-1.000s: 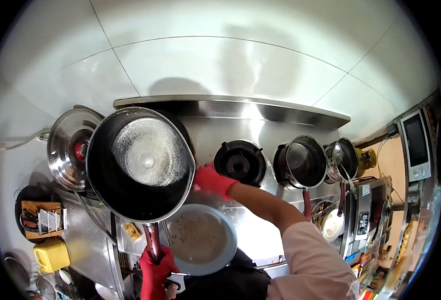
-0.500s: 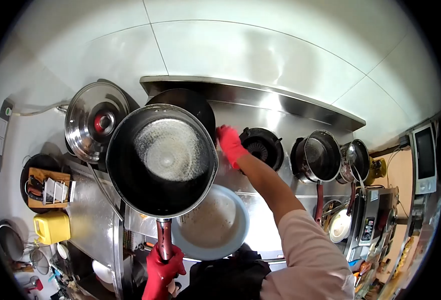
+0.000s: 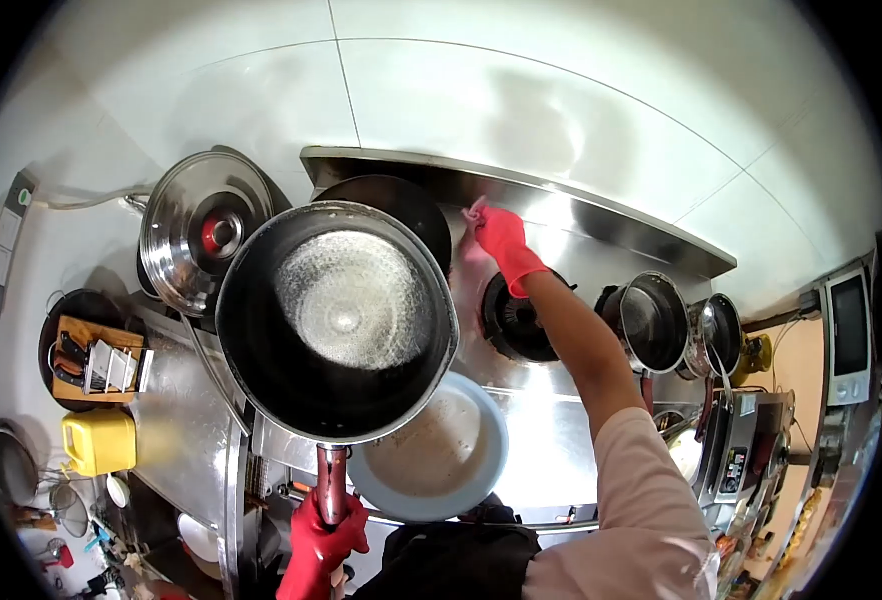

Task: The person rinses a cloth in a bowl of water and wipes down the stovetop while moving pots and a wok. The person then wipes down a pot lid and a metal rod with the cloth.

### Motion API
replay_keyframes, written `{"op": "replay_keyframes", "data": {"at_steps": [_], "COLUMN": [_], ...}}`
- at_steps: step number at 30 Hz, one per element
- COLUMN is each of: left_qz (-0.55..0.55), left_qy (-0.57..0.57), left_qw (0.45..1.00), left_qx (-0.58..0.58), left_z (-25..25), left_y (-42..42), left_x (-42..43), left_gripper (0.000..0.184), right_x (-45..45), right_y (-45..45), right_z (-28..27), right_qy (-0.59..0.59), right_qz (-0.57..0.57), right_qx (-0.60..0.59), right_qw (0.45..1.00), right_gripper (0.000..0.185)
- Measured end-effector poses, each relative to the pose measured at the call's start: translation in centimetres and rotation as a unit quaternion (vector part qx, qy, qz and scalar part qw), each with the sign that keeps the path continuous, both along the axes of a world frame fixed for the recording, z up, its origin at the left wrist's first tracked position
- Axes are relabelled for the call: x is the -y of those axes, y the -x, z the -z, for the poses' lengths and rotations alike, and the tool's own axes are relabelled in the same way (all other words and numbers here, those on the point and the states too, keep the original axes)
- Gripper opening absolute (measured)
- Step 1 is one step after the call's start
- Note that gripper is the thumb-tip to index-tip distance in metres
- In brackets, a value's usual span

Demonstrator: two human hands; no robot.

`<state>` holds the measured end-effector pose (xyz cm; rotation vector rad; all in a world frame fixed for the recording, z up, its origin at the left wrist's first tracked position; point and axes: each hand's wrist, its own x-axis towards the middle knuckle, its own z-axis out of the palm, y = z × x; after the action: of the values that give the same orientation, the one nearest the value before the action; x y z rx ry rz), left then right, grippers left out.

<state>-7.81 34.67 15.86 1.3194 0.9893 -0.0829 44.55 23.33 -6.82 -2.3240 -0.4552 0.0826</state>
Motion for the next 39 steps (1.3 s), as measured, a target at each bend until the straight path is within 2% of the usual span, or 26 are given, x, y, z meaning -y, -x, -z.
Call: {"op": "replay_keyframes", "data": {"at_steps": [1,2,3,4,5,7,10,13,15,17,18,19,20,21,22,23,25,26,27,29,30,32,33,35,36,39], "left_qz": [0.002,0.005,-0.002,-0.009,-0.014,-0.007,0.003,0.019,0.002,-0.019,-0.019,-0.017,-0.016,-0.013,-0.020,-0.028,0.006,0.010,0.008,0.007,0.011,0.010,0.000,-0.009,0.002,0.007], "left_qy": [0.000,0.001,0.009,0.018,0.027,0.020,0.006,-0.018,-0.003,0.023,0.007,-0.009,-0.026,-0.018,-0.008,0.007,0.016,0.026,0.028,0.027,0.024,0.025,0.023,0.020,0.020,0.038], "left_qw": [1.000,1.000,1.000,0.999,0.999,0.999,0.999,0.999,1.000,1.000,1.000,1.000,0.999,1.000,1.000,0.999,1.000,0.999,0.999,0.999,0.999,0.999,0.999,1.000,1.000,0.999], "left_qx": [-0.005,-0.009,-0.018,-0.027,-0.038,-0.031,-0.032,-0.044,-0.023,-0.005,-0.009,-0.016,-0.018,-0.014,-0.019,-0.016,-0.010,-0.027,-0.026,-0.033,-0.039,-0.040,-0.026,-0.014,-0.020,-0.020], "left_z": [0.1,0.2,0.1,0.0,0.0,0.5,1.3,1.1,1.4,1.2,1.1,0.9,0.8,0.6,0.7,1.1,2.3,2.5,2.2,1.4,1.2,1.2,1.5,2.0,2.0,2.7], "left_y": [0.1,0.0,-0.1,-0.3,-0.5,-0.8,-0.1,-0.9,-1.0,-1.3,-1.5,-1.5,-1.7,-1.5,-1.3,-1.3,-0.9,-1.0,-1.2,-1.6,-2.1,-1.9,-1.8,-1.6,-1.3,-1.4], "left_x": [-0.1,-0.3,-0.4,-0.4,-0.5,-0.7,-0.9,-0.9,-0.9,-1.0,-0.7,-0.4,-0.5,-0.8,-0.9,-0.9,-1.3,-1.7,-1.8,-1.8,-1.7,-1.4,-1.2,-1.3,-1.6,-1.8], "left_gripper": [0.009,0.009,0.010,0.012,0.015,0.011,0.011,0.010,0.010,0.015,0.014,0.012,0.011,0.011,0.013,0.016,0.018,0.018,0.018,0.018,0.018,0.018,0.017,0.016,0.016,0.017], "right_x": [-0.7,-1.0,-0.6,-0.2,0.2,0.2,1.8,3.3,4.0,3.6,3.1,3.9,2.5,3.6,4.3,4.2,3.6,4.0,4.2,4.1,4.1,3.7,2.9,2.2,2.4,3.3], "right_y": [-2.7,-4.5,-5.1,-5.5,-5.6,-2.3,3.0,8.0,9.1,7.8,3.5,1.2,-0.7,-0.6,0.6,3.7,11.1,12.6,13.8,13.9,12.3,9.3,7.1,7.3,9.3,11.4], "right_z": [3.3,5.2,5.4,7.6,11.4,7.7,3.8,1.8,0.6,-1.3,2.8,3.7,3.7,4.0,4.7,2.1,-5.8,-3.3,-1.4,-1.5,-3.6,-3.3,-1.5,-0.7,-2.5,0.9], "right_qy": [-0.168,-0.327,-0.302,-0.221,-0.133,-0.014,0.077,0.121,0.167,0.087,0.103,0.084,0.291,0.164,0.121,0.098,0.068,0.113,0.012,-0.067,-0.042,0.023,-0.040,-0.078,-0.049,-0.128], "right_qz": [0.024,0.048,-0.025,-0.077,-0.127,-0.178,-0.302,-0.431,-0.478,-0.490,-0.521,-0.393,-0.419,-0.382,-0.390,-0.401,-0.380,-0.309,-0.437,-0.572,-0.606,-0.564,-0.541,-0.528,-0.538,-0.469], "right_qx": [-0.143,-0.279,-0.368,-0.235,-0.096,-0.035,0.021,0.082,0.042,-0.030,0.107,0.023,-0.025,-0.042,-0.044,-0.061,-0.164,-0.322,-0.110,0.078,0.049,-0.148,-0.205,-0.171,-0.080,-0.471], "right_qw": [0.975,0.902,0.879,0.943,0.978,0.983,0.950,0.890,0.862,0.867,0.841,0.915,0.860,0.908,0.912,0.909,0.908,0.888,0.893,0.814,0.793,0.812,0.815,0.828,0.838,0.736], "right_gripper": [0.013,0.012,0.012,0.012,0.012,0.010,0.013,0.020,0.032,0.044,0.047,0.037,0.021,0.018,0.014,0.012,0.007,0.012,0.009,0.011,0.017,0.010,0.013,0.016,0.019,0.026]}}
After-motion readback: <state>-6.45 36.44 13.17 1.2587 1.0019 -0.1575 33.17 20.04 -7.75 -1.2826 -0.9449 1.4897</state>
